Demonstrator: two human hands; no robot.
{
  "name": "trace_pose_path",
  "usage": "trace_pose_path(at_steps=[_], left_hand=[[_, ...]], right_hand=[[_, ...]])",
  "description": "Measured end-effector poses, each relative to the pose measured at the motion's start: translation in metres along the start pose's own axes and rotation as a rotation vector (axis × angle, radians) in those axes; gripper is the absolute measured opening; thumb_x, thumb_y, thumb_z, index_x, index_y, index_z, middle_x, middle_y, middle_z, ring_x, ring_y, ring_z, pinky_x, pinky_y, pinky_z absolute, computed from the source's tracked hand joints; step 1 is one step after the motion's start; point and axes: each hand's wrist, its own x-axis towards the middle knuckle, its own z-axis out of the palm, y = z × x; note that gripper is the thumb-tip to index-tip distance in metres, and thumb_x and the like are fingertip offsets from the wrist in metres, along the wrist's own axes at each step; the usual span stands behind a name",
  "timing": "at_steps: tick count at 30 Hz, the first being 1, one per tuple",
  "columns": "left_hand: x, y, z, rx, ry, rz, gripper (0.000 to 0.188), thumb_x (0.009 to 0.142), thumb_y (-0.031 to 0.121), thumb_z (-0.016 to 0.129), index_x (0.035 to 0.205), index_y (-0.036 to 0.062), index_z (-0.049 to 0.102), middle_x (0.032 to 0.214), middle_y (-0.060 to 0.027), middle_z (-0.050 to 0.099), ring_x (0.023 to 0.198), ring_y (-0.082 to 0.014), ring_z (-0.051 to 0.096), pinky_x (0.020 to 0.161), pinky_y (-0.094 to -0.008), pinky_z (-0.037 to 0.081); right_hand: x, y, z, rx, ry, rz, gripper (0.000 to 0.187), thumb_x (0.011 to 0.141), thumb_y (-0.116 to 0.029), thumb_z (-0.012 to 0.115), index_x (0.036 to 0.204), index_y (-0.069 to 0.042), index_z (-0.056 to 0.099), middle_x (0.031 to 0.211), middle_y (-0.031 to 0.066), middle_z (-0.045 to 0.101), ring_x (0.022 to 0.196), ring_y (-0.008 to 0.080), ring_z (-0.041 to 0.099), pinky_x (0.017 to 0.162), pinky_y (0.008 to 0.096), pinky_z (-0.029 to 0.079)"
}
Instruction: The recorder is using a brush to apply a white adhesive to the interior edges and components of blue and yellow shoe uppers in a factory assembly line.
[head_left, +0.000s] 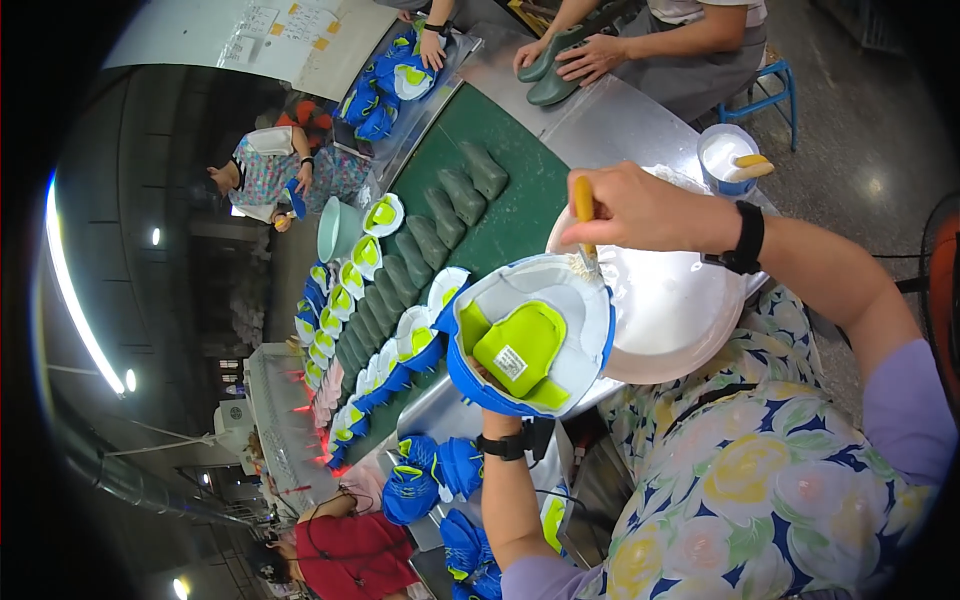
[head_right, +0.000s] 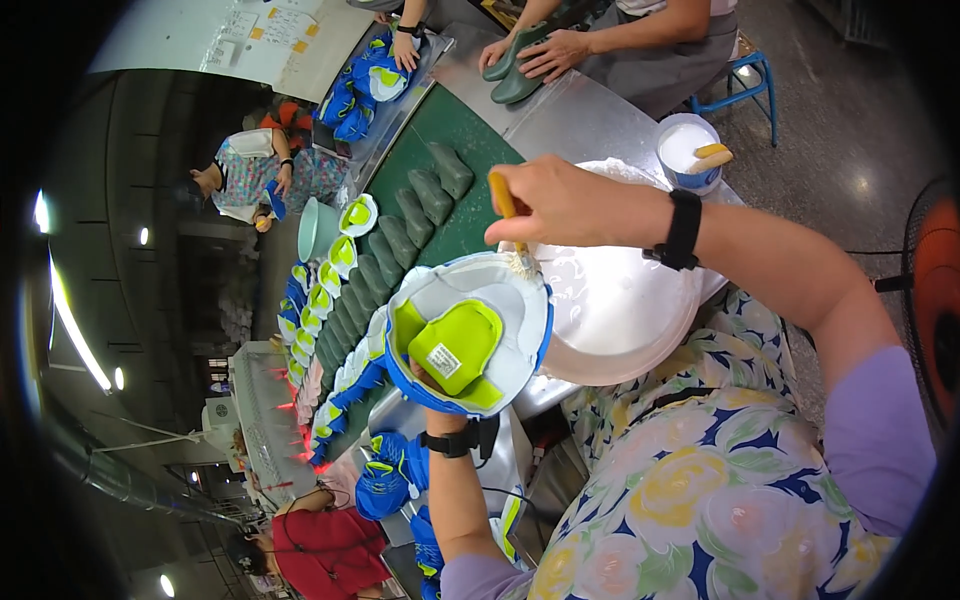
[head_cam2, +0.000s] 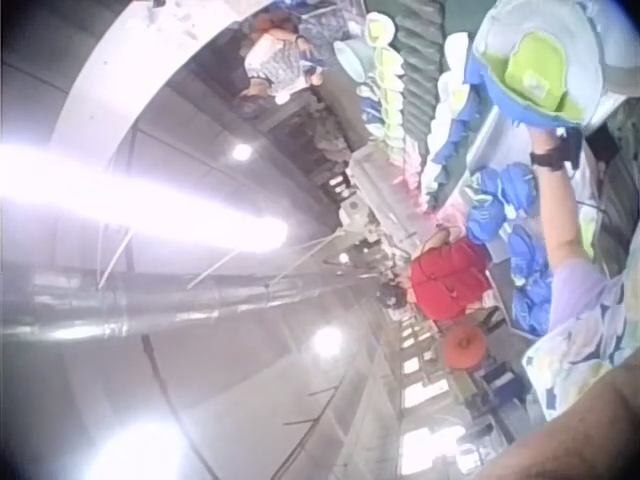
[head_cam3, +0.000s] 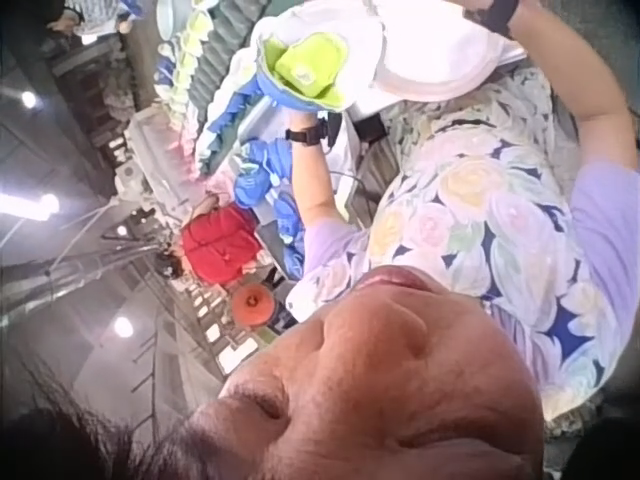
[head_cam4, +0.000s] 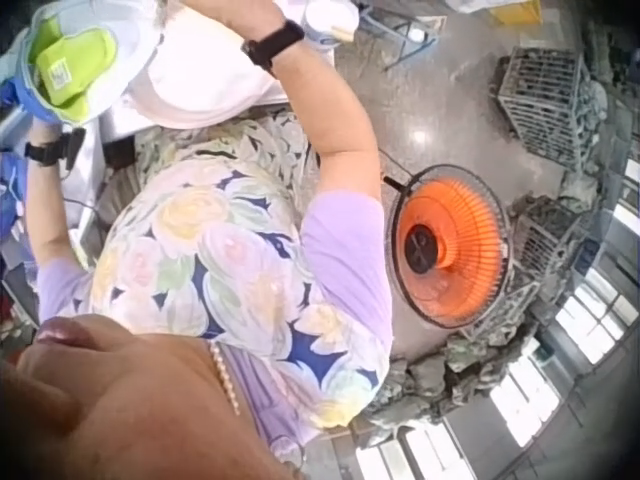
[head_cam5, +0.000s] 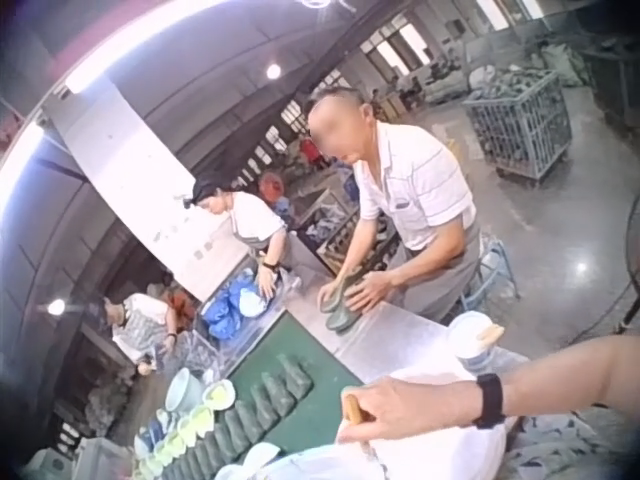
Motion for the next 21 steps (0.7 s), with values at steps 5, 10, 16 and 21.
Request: trace_pose_path(at_steps=[5,10,16,21], left_hand=[[0.002,-0.016,0.015,0.005,0.050,0.057,0.045,0.099,0.029,0.058,0.137,0.0059,0.051,0.130,-0.0107,0.062,0.111,-0.0258,0.065,0.093,-0.0431,0.056],[0.004,-0.033,0.025,-0.002,0.114,0.114,0.046,0.099,0.031,0.058,0.137,0.0059,0.051,0.130,-0.0109,0.062,0.112,-0.0261,0.065,0.093,-0.0434,0.056],[0.010,-0.043,0.029,-0.006,0.193,0.193,0.047,0.099,0.032,0.057,0.138,0.0060,0.050,0.131,-0.0111,0.062,0.113,-0.0266,0.064,0.093,-0.0437,0.056],[0.009,-0.033,0.010,-0.015,0.260,0.263,0.048,0.099,0.034,0.057,0.138,0.0061,0.050,0.131,-0.0113,0.061,0.113,-0.0270,0.064,0.094,-0.0440,0.056]], right_hand=[[-0.015,0.010,0.021,0.156,0.266,0.255,0.039,0.086,-0.030,0.074,0.089,0.006,0.060,0.077,0.0205,0.068,0.067,0.0264,0.068,0.059,0.0346,0.052],[-0.028,0.011,0.043,0.396,0.298,0.347,0.039,0.087,-0.031,0.073,0.092,0.005,0.061,0.077,0.0158,0.068,0.063,0.0188,0.067,0.057,0.0291,0.053],[-0.043,0.006,0.065,0.555,0.232,0.459,0.039,0.091,-0.032,0.069,0.090,0.006,0.060,0.072,0.0120,0.066,0.060,0.0145,0.066,0.054,0.0262,0.051],[-0.050,0.001,0.058,0.536,0.249,0.353,0.037,0.088,-0.029,0.074,0.089,0.005,0.059,0.071,0.0113,0.067,0.060,0.0141,0.065,0.053,0.0262,0.049]])
